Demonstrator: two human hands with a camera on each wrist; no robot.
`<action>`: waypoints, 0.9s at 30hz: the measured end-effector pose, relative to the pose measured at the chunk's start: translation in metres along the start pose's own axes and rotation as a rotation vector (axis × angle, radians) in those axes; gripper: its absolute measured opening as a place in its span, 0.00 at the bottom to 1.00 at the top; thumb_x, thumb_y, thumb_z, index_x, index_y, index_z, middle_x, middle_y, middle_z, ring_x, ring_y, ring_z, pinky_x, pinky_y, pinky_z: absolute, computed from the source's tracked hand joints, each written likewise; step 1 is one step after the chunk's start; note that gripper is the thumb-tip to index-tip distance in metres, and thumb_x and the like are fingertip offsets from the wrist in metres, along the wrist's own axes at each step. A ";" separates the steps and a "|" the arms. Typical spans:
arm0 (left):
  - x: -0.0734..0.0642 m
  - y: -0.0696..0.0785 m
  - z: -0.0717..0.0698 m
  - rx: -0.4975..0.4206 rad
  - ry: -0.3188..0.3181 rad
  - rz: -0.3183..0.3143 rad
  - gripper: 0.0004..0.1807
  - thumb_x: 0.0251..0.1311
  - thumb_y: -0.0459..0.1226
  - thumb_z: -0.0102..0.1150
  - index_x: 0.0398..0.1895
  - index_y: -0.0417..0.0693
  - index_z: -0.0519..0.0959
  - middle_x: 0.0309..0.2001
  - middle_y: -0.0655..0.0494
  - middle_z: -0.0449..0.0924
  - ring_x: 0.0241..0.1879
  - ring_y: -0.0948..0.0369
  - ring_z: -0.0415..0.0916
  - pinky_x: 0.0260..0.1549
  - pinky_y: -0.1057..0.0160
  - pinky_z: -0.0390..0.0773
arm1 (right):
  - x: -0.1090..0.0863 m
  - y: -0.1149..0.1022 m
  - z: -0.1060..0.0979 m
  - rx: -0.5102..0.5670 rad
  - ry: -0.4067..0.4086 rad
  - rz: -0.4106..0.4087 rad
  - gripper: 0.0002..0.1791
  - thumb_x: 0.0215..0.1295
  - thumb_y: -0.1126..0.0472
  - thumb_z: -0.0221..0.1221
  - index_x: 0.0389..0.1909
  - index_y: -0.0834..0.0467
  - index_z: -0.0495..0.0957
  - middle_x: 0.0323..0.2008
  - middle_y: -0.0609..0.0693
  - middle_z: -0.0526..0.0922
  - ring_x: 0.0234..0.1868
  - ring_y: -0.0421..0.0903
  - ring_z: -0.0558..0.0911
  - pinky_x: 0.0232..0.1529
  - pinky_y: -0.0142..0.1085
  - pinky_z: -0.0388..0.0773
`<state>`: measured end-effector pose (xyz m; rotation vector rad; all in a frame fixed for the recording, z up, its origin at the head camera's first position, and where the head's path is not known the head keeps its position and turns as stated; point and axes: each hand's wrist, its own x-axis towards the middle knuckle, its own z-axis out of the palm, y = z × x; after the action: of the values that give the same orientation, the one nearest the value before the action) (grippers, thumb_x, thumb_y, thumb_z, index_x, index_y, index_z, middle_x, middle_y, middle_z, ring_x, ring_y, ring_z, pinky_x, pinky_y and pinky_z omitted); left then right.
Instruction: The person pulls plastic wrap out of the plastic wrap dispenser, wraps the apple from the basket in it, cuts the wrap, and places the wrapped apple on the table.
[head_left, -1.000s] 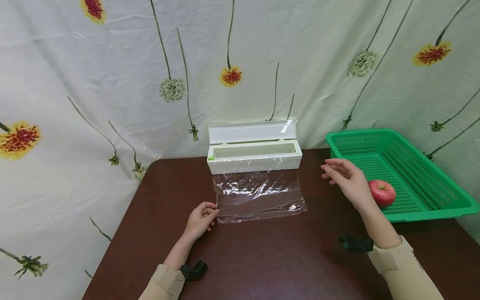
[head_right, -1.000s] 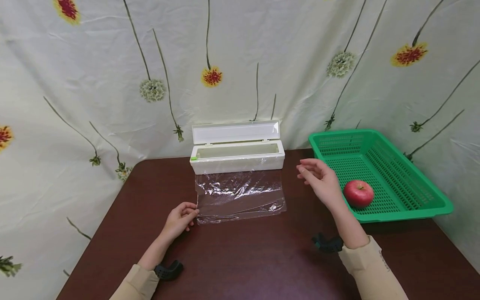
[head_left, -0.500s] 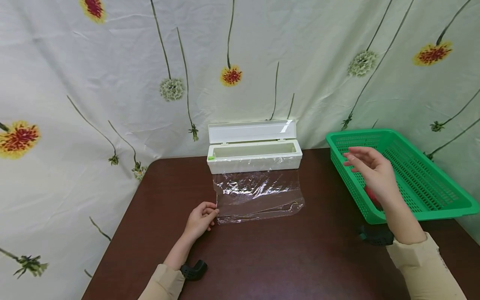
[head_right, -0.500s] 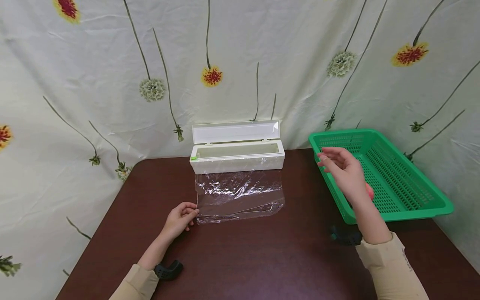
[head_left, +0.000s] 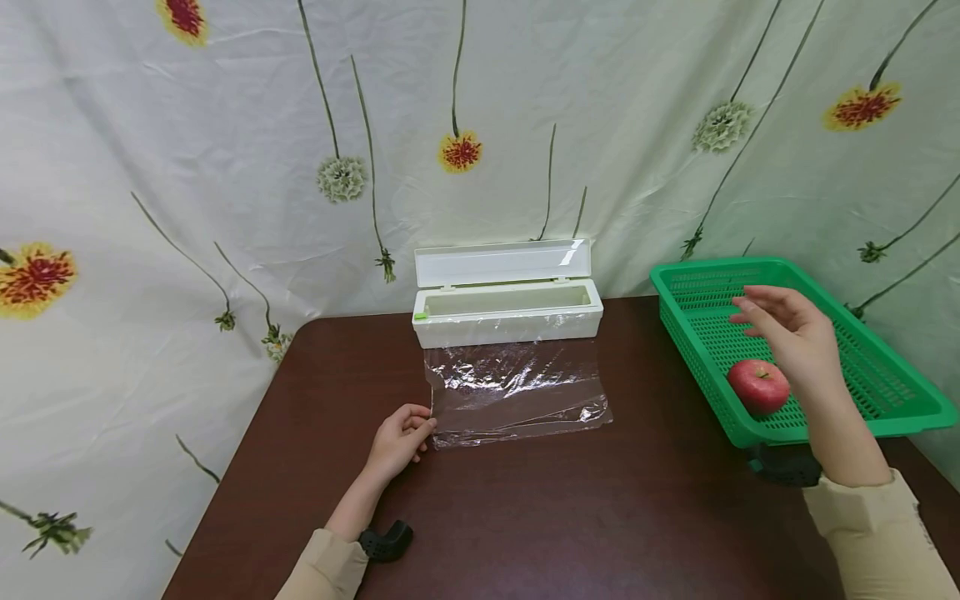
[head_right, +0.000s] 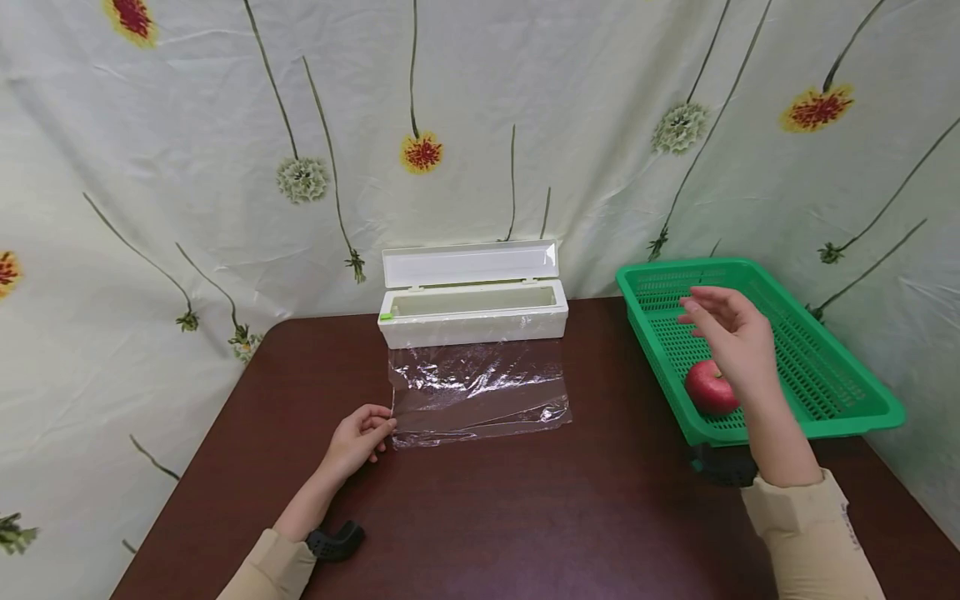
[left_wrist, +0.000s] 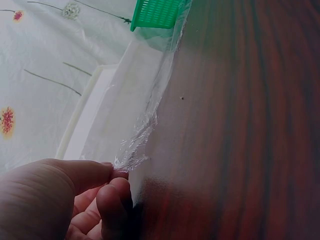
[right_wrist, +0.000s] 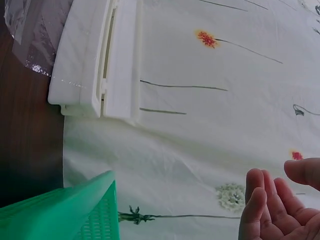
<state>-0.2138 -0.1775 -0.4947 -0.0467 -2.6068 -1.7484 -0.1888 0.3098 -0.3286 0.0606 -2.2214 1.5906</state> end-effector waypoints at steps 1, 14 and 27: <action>0.000 0.000 0.000 0.001 0.002 0.001 0.11 0.61 0.38 0.60 0.42 0.40 0.76 0.25 0.53 0.78 0.18 0.59 0.71 0.12 0.64 0.73 | 0.001 0.002 -0.002 0.014 0.006 0.003 0.15 0.67 0.56 0.56 0.53 0.50 0.74 0.41 0.32 0.79 0.37 0.30 0.80 0.35 0.20 0.74; -0.002 0.005 0.000 0.004 0.002 -0.007 0.11 0.61 0.36 0.60 0.43 0.38 0.76 0.26 0.51 0.79 0.18 0.58 0.72 0.12 0.65 0.72 | 0.005 0.038 -0.029 0.166 0.044 0.042 0.12 0.66 0.57 0.56 0.50 0.49 0.75 0.40 0.32 0.81 0.37 0.28 0.80 0.36 0.18 0.73; -0.016 0.035 -0.001 0.022 0.005 -0.014 0.10 0.61 0.31 0.58 0.43 0.33 0.75 0.26 0.48 0.79 0.19 0.58 0.72 0.12 0.68 0.71 | 0.006 0.066 -0.051 -0.135 -0.002 0.134 0.19 0.65 0.51 0.57 0.57 0.39 0.69 0.42 0.24 0.73 0.45 0.23 0.69 0.36 0.15 0.64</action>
<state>-0.1967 -0.1656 -0.4618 -0.0243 -2.6288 -1.7222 -0.1968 0.3804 -0.3723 -0.1279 -2.3721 1.5034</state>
